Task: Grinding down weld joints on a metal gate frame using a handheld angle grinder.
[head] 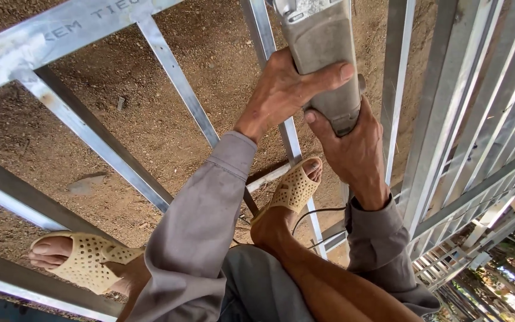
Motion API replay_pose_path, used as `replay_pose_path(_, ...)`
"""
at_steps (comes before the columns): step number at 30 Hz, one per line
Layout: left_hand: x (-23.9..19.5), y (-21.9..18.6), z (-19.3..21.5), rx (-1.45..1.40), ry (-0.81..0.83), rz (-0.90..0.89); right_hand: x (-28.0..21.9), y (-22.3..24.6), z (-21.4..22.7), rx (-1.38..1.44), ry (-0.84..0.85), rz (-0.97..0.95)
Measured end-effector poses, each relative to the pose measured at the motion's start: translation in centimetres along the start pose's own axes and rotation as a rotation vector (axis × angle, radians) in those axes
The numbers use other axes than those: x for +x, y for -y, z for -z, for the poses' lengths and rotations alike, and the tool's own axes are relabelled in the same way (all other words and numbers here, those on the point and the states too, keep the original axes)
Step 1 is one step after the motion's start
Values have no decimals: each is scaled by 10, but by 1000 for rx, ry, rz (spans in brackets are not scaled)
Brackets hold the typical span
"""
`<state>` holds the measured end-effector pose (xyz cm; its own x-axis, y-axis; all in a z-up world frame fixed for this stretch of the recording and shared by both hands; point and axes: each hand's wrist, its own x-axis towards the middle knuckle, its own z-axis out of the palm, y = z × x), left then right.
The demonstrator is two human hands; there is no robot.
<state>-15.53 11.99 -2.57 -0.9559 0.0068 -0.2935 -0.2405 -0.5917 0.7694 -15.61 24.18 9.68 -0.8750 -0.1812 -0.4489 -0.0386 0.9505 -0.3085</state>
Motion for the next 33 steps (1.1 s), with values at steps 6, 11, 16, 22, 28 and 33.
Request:
replay_pose_path(6,-1,3,-2,25,6,-61,2,0,2,5,44,-20)
replay_pose_path(11,-3,-3,-1,-59,0,-86,4,-1,2,38,59,45)
replay_pose_path(16,-6,-6,-1,-31,-2,-80,1,-2,1,26,59,2)
replay_pose_path(22,-6,-14,-1,-68,-18,-15,-1,6,0,35,25,2)
replay_pose_path(28,-7,-7,0,-38,-32,-68,2,4,1,26,42,70)
replay_pose_path(33,-2,-3,5,-87,17,-23,-2,14,-1,-10,4,35)
